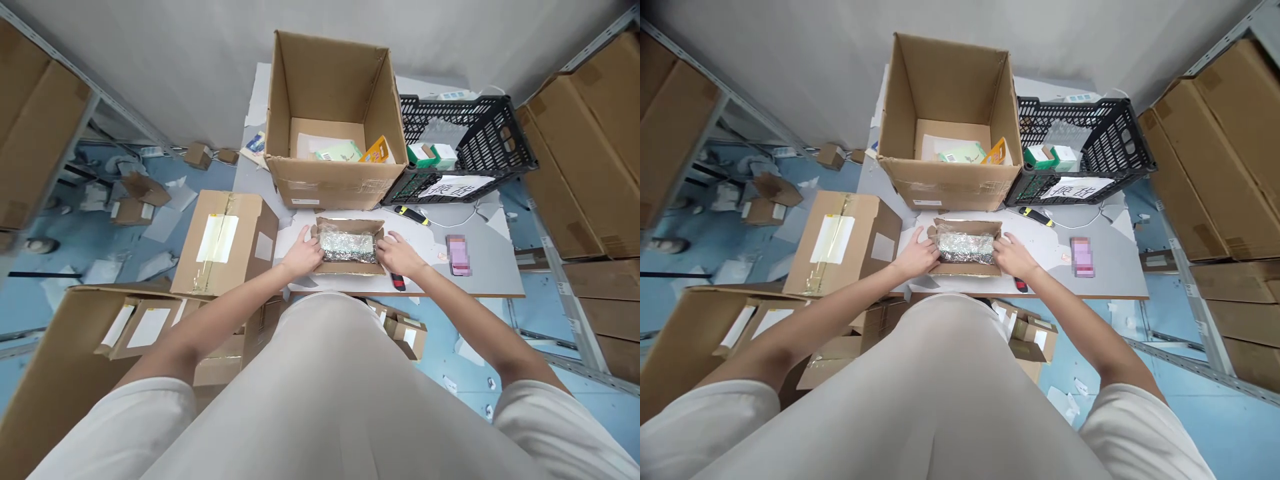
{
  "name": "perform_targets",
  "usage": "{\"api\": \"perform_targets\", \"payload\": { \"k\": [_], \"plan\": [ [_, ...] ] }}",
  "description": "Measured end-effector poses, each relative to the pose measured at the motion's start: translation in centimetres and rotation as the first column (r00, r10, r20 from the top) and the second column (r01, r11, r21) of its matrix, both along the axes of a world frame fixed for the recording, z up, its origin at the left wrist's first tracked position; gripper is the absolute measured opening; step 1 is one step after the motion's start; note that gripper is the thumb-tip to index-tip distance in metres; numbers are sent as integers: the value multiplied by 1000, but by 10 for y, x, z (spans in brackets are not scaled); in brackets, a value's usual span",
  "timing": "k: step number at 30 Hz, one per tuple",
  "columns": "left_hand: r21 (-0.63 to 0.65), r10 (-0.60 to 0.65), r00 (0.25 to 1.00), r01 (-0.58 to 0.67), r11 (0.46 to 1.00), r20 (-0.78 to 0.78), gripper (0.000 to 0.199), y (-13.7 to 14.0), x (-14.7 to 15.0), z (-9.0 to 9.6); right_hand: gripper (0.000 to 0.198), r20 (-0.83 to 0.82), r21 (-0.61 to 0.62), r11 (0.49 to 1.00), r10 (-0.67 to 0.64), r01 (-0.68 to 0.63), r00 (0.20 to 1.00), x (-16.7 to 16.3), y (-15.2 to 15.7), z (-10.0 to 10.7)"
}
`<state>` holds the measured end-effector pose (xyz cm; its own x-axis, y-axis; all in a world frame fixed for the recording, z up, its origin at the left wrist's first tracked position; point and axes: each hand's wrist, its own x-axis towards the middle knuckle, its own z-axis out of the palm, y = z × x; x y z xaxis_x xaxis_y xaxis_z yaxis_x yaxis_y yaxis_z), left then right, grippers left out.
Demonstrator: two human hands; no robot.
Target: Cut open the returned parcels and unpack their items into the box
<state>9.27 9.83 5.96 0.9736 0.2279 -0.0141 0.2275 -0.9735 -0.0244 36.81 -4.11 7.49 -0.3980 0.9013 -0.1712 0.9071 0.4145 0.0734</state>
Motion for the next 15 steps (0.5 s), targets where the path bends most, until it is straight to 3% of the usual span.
{"api": "perform_targets", "payload": {
  "k": [4,7,11,15],
  "plan": [
    [-131,155,988,-152,980,14,23,-3,-17,-18,25,-81,6,972,-233,235,969,14,-23,-25],
    [-268,266,964,-250,930,22,27,-4,-19,-31,28,-168,-20,929,-368,370,915,13,-30,-39],
    [-316,372,928,-353,880,-2,26,2,-13,-33,29,-152,19,884,-459,467,876,0,-19,-31],
    [-257,349,935,-351,900,-56,28,13,4,-21,50,-86,18,895,-443,446,893,-25,12,-19]
  ]
}}
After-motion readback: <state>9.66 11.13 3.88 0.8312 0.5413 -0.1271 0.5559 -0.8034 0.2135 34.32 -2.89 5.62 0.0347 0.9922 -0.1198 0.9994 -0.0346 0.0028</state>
